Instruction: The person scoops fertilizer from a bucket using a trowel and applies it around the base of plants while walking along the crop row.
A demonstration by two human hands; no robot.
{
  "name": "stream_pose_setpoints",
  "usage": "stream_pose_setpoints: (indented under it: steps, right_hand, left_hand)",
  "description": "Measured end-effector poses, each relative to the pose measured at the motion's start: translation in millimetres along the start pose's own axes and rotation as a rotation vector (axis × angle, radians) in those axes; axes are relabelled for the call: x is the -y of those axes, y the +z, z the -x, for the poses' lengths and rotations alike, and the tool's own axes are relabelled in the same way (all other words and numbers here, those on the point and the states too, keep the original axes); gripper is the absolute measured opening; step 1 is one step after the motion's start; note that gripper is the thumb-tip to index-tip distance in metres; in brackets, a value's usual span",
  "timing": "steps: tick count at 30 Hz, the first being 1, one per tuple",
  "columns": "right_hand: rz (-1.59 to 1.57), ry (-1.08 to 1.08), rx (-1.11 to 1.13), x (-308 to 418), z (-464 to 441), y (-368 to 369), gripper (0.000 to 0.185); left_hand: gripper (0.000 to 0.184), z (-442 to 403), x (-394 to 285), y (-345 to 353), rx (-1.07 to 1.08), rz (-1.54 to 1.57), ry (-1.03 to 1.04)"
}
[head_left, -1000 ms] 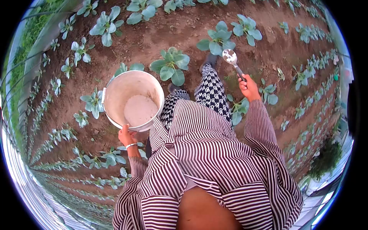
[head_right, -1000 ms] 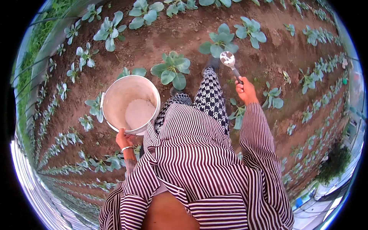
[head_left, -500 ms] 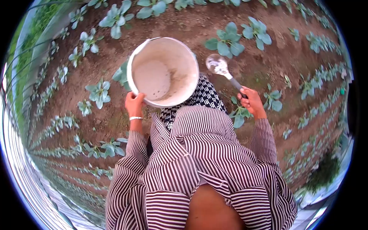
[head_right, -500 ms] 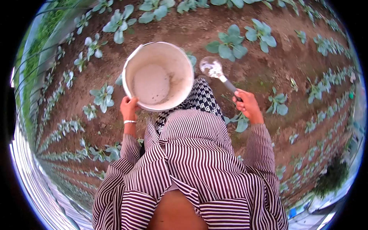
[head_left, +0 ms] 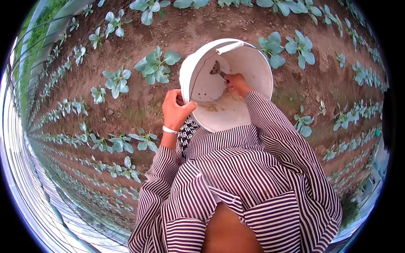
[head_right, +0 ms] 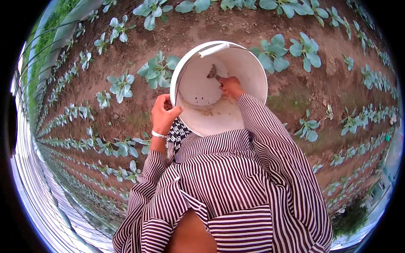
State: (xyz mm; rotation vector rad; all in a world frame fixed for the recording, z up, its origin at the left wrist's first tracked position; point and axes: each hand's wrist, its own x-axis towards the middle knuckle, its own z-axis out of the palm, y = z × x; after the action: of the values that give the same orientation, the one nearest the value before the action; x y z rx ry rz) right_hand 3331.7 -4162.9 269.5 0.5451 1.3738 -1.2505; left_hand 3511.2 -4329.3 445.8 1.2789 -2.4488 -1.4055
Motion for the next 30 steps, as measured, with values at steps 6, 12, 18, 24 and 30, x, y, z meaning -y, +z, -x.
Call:
stream_pose_setpoints:
  steps: [6, 12, 18, 24, 30]
  right_hand:
    - [-0.070, -0.019, 0.065, -4, 28, 34, 0.017]
    - [-0.051, -0.061, 0.068, -23, 73, 118, 0.017]
    - [-0.251, -0.082, 0.184, -104, 94, 204, 0.014]
    - [-0.422, 0.009, 0.270, -164, 101, 243, 0.021]
    - [-0.458, -0.013, 0.153, -180, 103, 242, 0.013]
  left_hand:
    - [0.030, -19, 50, -32, 0.011, 0.038, -0.016]
    - [0.039, -49, 119, -101, -0.006, -0.101, 0.021]
    - [0.035, -64, 202, -183, -0.020, -0.158, -0.012]
    - [0.031, -68, 294, -242, -0.078, -0.075, -0.210]
    - [0.020, -43, 332, -299, -0.156, 0.232, -0.417]
